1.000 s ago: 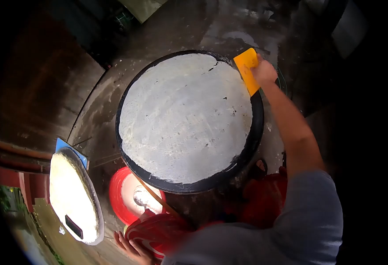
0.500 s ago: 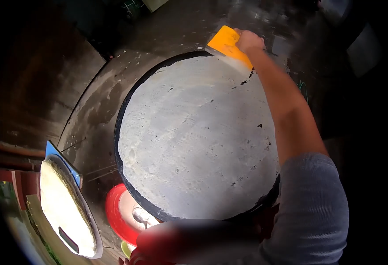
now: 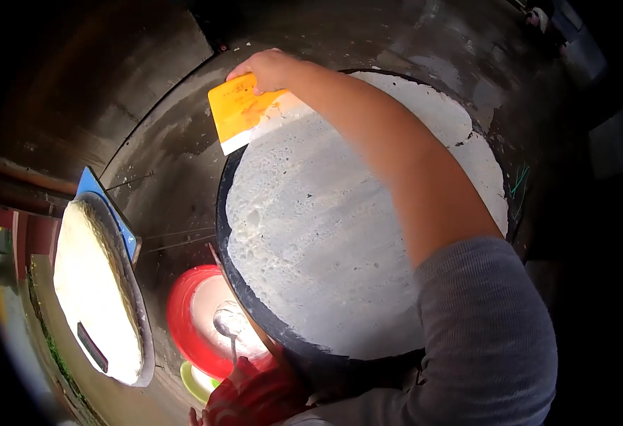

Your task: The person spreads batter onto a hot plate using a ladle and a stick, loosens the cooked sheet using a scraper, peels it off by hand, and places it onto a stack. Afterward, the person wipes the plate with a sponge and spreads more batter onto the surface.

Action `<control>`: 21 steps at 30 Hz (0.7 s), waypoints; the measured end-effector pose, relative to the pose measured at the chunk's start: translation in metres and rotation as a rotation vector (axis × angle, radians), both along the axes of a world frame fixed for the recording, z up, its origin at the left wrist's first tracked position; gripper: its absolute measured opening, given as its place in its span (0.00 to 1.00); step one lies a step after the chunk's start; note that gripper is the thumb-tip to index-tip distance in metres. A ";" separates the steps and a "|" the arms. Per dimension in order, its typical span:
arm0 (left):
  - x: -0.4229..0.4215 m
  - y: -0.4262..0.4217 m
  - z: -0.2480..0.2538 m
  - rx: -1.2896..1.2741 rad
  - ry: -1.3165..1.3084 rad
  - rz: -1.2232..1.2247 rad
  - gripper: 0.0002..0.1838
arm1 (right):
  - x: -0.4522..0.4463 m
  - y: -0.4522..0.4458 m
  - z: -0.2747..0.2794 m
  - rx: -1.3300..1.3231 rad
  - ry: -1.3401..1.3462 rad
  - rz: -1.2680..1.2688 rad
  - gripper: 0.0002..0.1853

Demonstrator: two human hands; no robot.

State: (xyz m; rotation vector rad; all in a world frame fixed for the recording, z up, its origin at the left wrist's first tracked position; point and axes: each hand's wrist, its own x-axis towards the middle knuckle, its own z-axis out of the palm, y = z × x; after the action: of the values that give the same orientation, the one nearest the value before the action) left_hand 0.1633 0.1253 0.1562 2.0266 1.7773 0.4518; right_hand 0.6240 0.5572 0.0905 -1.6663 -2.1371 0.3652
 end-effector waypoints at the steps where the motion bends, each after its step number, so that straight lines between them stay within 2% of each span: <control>1: -0.002 -0.002 0.000 -0.001 -0.008 0.002 0.29 | -0.028 -0.005 0.004 -0.028 0.030 0.092 0.31; 5: -0.011 -0.021 -0.002 0.002 -0.046 0.013 0.29 | -0.129 -0.045 0.010 -0.176 0.034 0.475 0.30; 7: -0.015 -0.031 -0.004 0.004 -0.085 0.026 0.29 | -0.173 -0.083 0.006 -0.079 0.019 0.733 0.26; 9: -0.020 -0.045 -0.012 -0.011 -0.156 0.052 0.30 | -0.205 -0.133 0.028 0.058 -0.056 0.917 0.19; 11: -0.024 -0.057 -0.017 -0.020 -0.220 0.088 0.30 | -0.227 -0.196 0.057 -0.064 -0.282 0.990 0.12; 13: -0.020 -0.055 -0.005 0.043 -0.173 0.095 0.29 | -0.230 -0.264 0.059 0.130 -0.252 1.091 0.07; 15: -0.011 -0.047 0.020 0.195 0.029 0.077 0.27 | -0.216 -0.311 0.068 0.319 -0.096 0.997 0.05; 17: -0.023 -0.058 0.004 0.255 0.028 0.092 0.30 | -0.186 -0.341 0.083 0.418 -0.065 0.667 0.07; 19: -0.028 -0.063 0.003 0.298 -0.062 0.097 0.27 | -0.143 -0.367 0.097 0.205 -0.085 0.224 0.11; 21: -0.034 -0.069 0.004 0.308 -0.063 0.067 0.27 | -0.084 -0.392 0.079 0.218 0.152 -0.292 0.18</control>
State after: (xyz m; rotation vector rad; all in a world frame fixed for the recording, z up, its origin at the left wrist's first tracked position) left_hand 0.1289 0.0559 0.1602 2.1284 1.8335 0.8464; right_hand 0.5403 0.1648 0.1696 -1.7298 -1.7254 0.1585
